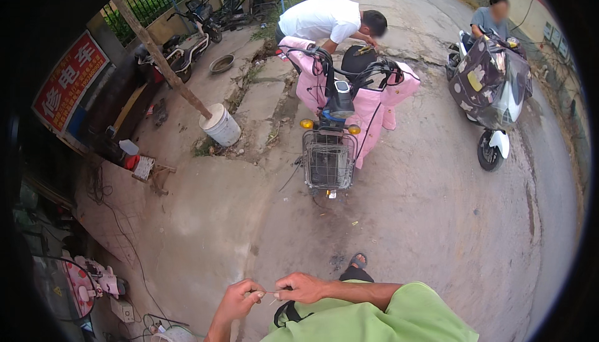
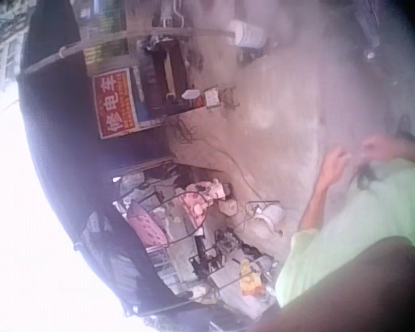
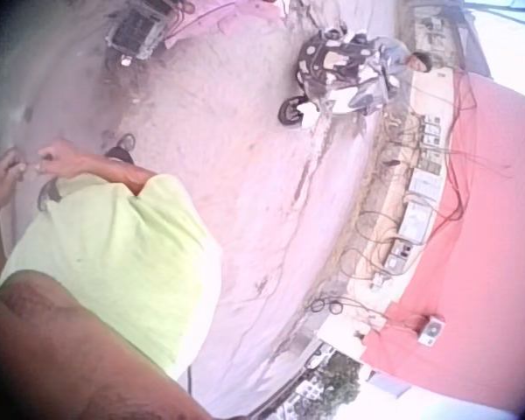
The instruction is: The person works on the wiring under the seat of a pink electric scooter, manipulating wires and connectors with both hands. They use pliers and scissors to adjust and cut wires, then move around the scooter to access different parts of the wiring harness.
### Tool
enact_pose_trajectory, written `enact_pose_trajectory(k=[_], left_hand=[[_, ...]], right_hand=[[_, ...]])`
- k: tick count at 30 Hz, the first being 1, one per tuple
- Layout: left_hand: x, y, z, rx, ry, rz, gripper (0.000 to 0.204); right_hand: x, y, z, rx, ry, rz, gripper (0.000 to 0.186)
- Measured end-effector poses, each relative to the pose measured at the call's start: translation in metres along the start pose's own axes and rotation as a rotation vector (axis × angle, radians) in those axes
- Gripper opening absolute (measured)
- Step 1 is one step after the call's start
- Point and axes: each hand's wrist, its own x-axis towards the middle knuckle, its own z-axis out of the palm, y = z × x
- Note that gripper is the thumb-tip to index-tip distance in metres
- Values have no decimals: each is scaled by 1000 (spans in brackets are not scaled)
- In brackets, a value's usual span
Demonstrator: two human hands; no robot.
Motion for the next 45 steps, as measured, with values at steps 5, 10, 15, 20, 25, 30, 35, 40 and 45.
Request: enact_pose_trajectory(k=[5, 10, 15, 20, 25, 30, 35, 40, 45], left_hand=[[79, 87, 31, 250, -76, 186, 9], [149, 131, 45, 329, -109, 279, 7], [227, 122, 19, 232, 152, 87, 9], [308, 105, 10, -63, 38, 172, 15], [405, 180, 62, -584, -83, 241, 24], [465, 206, 63, -623, -287, 241, 30], [508, 220, 41, -630, -163, 248, 32], [550, 220, -29, -895, 268, 336, 34], [535, 216, -9, -657, 107, 346, 37]], right_hand=[[-69, -20, -92, 24, 59, -49, 38], [-112, -35, -151, 28, 226, -88, 36], [-150, -23, -206, 158, 517, -71, 29], [-133, -58, -271, 371, 995, 54, 25], [-85, -75, -318, 297, 1009, 1, 27], [-50, -76, -350, 280, 1005, -30, 26], [-48, -77, -393, 317, 939, -35, 24], [-48, -65, -428, 481, 937, -42, 23], [-27, -73, -460, 493, 962, -51, 26]])
